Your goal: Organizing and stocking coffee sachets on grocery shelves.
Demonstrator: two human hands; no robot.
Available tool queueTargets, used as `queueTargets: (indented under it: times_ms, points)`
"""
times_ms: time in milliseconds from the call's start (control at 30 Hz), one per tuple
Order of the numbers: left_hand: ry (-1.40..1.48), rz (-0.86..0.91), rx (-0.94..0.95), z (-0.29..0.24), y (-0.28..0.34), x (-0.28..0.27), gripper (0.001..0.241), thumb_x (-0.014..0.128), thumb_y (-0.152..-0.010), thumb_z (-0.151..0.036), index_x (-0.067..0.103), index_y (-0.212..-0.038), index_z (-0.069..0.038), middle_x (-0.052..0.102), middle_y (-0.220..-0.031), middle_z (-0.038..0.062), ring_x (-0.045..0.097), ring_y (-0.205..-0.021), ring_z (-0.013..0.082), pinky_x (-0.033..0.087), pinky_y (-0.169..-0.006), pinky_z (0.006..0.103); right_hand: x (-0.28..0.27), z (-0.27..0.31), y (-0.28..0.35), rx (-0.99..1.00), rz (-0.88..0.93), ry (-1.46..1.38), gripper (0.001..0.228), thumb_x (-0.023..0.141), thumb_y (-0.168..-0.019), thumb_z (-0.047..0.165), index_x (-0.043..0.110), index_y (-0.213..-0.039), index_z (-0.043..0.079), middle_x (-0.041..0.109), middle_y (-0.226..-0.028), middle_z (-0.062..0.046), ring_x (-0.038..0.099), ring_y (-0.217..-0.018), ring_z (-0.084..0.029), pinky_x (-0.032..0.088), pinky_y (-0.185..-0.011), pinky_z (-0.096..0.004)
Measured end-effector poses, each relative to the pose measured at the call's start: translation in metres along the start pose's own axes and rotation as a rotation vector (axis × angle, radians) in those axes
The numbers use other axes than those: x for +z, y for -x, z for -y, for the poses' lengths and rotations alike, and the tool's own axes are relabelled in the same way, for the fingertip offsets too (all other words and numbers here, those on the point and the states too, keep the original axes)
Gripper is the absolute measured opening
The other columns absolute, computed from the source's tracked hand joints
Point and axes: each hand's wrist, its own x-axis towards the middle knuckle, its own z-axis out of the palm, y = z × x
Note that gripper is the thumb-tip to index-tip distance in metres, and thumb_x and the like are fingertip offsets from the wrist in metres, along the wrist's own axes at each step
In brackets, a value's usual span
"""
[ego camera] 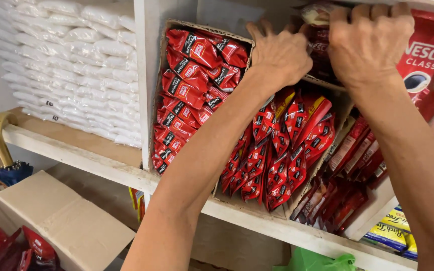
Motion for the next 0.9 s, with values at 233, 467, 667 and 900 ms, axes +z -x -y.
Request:
queueTargets:
  times_ms: [233,467,667,900]
  points:
    - [0.095,-0.138,0.01,0.006,-0.005,0.011,0.048,0.062,-0.079,-0.032,0.062,-0.124,-0.015,0.074,-0.105,0.018,0.046,-0.122,0.062,0.013,-0.107,0.0789,0.029,0.009,-0.006,0.069,0.176,0.086,0.018,0.068,-0.085,0.016,0.072,-0.1,0.009,0.071,-0.091,-0.007,0.069,-0.083,-0.024,0.052,-0.055,-0.036]
    - [0.159,-0.146,-0.012,0.005,-0.006,0.01,0.048,0.063,-0.077,-0.029,0.062,-0.124,-0.016,0.074,-0.102,0.018,0.052,-0.117,0.0576,0.021,-0.108,0.0712,-0.006,0.004,-0.002,0.013,0.069,-0.203,0.034,0.068,-0.083,0.008,0.069,-0.116,0.0,0.068,-0.106,-0.014,0.069,-0.095,-0.028,0.058,-0.066,-0.037]
    - [0.126,-0.184,-0.02,0.007,-0.009,0.019,0.043,0.063,-0.079,-0.028,0.062,-0.12,-0.015,0.075,-0.099,0.019,0.053,-0.116,0.057,0.023,-0.107,0.0689,0.025,-0.001,0.008,-0.021,0.044,-0.179,0.023,0.064,-0.081,0.005,0.069,-0.104,0.004,0.069,-0.102,-0.009,0.069,-0.096,-0.023,0.057,-0.072,-0.035]
    - [0.121,-0.191,-0.005,0.01,-0.012,0.026,0.049,0.064,-0.08,-0.028,0.054,-0.125,-0.01,0.074,-0.099,0.022,0.054,-0.114,0.058,0.026,-0.106,0.07,0.062,0.023,-0.002,-0.003,0.057,-0.164,0.013,0.066,-0.085,0.015,0.07,-0.096,0.011,0.068,-0.093,-0.004,0.068,-0.089,-0.021,0.055,-0.07,-0.035]
